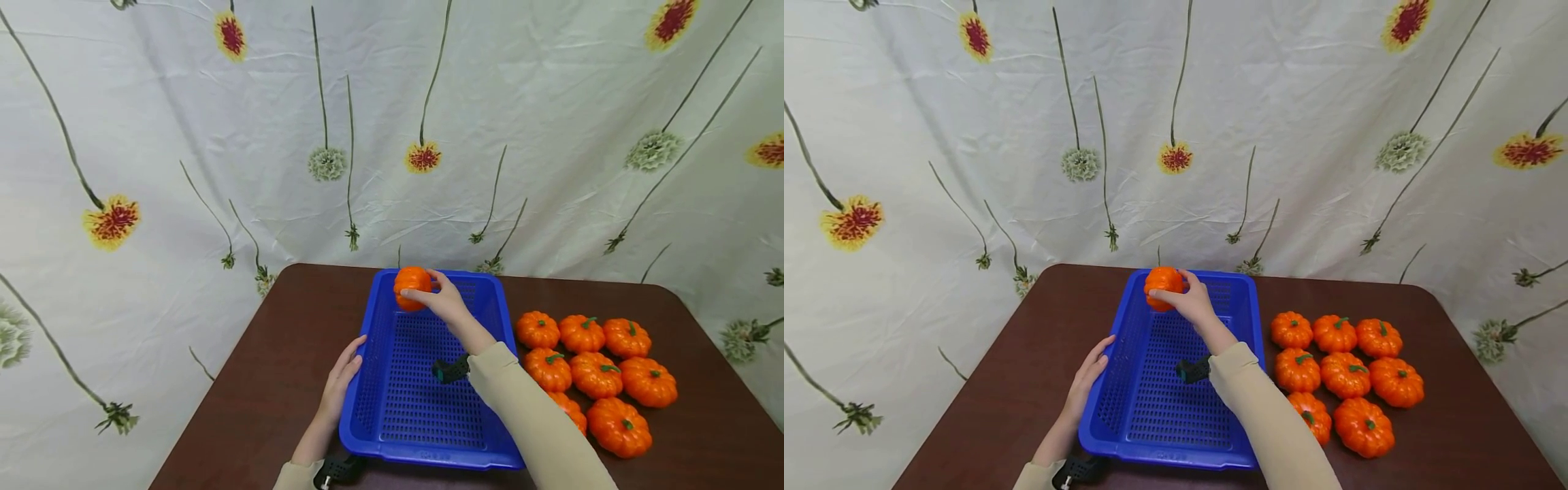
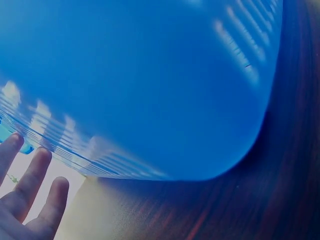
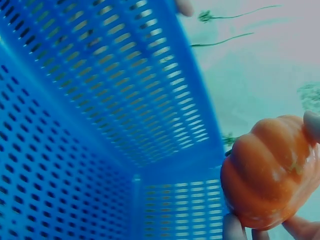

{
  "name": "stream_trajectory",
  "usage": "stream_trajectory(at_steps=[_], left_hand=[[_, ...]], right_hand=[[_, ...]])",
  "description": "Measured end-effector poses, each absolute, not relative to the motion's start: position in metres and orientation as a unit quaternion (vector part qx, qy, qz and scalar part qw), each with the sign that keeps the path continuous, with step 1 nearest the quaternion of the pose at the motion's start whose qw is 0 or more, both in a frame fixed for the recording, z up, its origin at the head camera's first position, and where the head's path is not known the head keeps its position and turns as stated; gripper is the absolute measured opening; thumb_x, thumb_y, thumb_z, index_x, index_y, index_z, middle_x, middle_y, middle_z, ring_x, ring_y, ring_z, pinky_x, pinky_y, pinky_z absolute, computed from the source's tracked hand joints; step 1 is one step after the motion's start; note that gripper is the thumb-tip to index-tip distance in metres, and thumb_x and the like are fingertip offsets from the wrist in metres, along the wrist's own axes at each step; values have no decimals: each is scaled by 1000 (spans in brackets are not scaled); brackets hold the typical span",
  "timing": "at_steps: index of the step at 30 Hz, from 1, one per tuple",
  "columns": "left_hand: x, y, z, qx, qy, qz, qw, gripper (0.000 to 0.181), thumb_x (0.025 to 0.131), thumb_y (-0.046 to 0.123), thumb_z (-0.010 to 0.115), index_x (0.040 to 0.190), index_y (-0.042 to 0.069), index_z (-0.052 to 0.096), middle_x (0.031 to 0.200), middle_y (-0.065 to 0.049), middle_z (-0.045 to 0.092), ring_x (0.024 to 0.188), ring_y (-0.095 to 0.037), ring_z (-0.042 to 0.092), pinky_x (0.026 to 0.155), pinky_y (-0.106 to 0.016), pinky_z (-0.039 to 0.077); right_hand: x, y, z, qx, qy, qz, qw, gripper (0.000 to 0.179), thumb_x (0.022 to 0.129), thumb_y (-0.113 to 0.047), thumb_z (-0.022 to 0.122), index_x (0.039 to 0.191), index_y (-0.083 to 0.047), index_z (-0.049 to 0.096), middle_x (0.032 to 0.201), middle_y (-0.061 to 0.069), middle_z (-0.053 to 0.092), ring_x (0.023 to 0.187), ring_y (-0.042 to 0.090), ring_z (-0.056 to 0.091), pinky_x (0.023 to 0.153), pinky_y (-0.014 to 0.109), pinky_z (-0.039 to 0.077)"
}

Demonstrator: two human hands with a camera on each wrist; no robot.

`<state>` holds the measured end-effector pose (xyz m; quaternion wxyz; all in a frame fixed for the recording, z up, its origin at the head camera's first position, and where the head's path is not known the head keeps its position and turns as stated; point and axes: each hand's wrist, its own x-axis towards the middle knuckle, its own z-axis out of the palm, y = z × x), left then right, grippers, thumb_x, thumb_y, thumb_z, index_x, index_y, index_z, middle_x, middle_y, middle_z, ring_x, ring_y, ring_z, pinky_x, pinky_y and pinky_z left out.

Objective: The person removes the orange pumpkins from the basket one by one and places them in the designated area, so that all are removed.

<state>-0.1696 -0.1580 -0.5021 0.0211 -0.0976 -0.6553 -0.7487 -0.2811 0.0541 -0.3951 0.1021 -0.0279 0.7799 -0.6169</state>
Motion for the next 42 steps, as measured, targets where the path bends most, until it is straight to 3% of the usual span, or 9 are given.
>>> stream_trajectory(at_steps=[10,20,29,42], left_hand=[[-168,-157,-500,-99,-651,-752,20,45,101,19,37,144,6,33,145,-18,33,119,-20,46,91,-28,44],[-169,-157,-500,-104,-656,-747,25,46,101,18,37,144,4,32,146,-19,32,119,-17,46,91,-27,43],[-168,-157,-501,-100,-652,-751,21,46,101,19,37,144,5,32,146,-18,32,119,-16,46,91,-28,43],[-169,-157,-501,-106,-659,-744,30,45,101,18,36,144,4,32,144,-21,34,116,-19,47,89,-29,44]], right_hand=[[-269,76,-368,-47,778,-616,112,80,80,-37,73,145,-14,31,144,14,32,125,33,37,100,51,35],[-259,102,-357,-68,783,-609,107,81,82,-35,72,145,-10,27,140,15,36,122,33,43,100,48,36],[-247,130,-349,-105,771,-623,78,78,86,-31,67,149,-18,22,138,20,37,121,35,41,101,51,33],[-223,169,-346,-76,786,-612,35,76,84,-31,70,145,-13,28,142,13,34,118,33,44,93,48,42]])
